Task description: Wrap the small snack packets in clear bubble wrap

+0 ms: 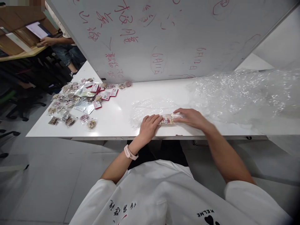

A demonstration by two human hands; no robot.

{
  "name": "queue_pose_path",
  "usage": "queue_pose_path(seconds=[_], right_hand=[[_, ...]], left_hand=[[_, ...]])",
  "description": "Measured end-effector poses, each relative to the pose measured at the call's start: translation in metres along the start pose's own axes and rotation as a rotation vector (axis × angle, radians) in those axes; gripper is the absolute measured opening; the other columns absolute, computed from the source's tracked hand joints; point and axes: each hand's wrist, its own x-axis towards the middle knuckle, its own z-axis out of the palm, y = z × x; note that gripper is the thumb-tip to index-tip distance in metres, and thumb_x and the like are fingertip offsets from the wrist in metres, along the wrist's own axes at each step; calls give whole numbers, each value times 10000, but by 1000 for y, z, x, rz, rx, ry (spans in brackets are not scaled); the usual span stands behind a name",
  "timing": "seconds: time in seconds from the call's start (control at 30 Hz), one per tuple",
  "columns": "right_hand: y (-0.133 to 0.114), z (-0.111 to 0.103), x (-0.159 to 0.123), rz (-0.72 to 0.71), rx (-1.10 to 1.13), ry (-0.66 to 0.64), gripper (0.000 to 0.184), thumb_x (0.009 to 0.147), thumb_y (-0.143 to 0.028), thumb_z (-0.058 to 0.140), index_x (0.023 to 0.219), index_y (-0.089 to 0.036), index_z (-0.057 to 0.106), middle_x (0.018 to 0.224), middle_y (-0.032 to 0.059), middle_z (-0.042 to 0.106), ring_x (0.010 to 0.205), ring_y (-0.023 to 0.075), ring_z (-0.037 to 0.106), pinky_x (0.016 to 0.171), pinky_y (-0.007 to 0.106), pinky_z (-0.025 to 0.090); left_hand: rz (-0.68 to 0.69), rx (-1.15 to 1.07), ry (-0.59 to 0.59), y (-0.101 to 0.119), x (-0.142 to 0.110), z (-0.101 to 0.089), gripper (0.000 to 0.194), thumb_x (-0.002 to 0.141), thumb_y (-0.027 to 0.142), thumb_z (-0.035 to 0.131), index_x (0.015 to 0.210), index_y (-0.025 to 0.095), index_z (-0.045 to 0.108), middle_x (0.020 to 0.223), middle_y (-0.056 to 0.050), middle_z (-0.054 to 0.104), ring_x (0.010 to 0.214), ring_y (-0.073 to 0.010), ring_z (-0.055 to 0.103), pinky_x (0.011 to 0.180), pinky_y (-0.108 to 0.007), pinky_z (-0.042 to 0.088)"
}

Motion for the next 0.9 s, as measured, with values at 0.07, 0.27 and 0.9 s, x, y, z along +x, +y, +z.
queue_pose_path(seconds=[0.07,0.27,0.9], right_hand=[[19,-30,-11,51,18,-66,435,818,-645,634,1038,-286,744,943,36,747,815,236,677,666,317,453],[40,-98,-58,398,-253,495,276,879,-422,583,894,-214,764,985,96,753,929,253,675,725,341,442],[67,-78,-107,261,-255,713,803,863,-718,517,1497,-230,451,1515,181,445,1389,358,413,1051,529,354]], left_hand=[[-13,-52,22,-7,-2,0,336,1015,218,447,1328,259,561,1362,-78,638,1275,-243,577,1025,-431,415],[-77,-160,49,-14,-2,-5,277,1012,203,462,1231,249,626,1250,-45,706,1148,-207,633,922,-371,428],[-221,-1,-80,-23,8,-31,341,1045,342,338,855,213,590,849,-73,653,805,-235,548,697,-347,374]])
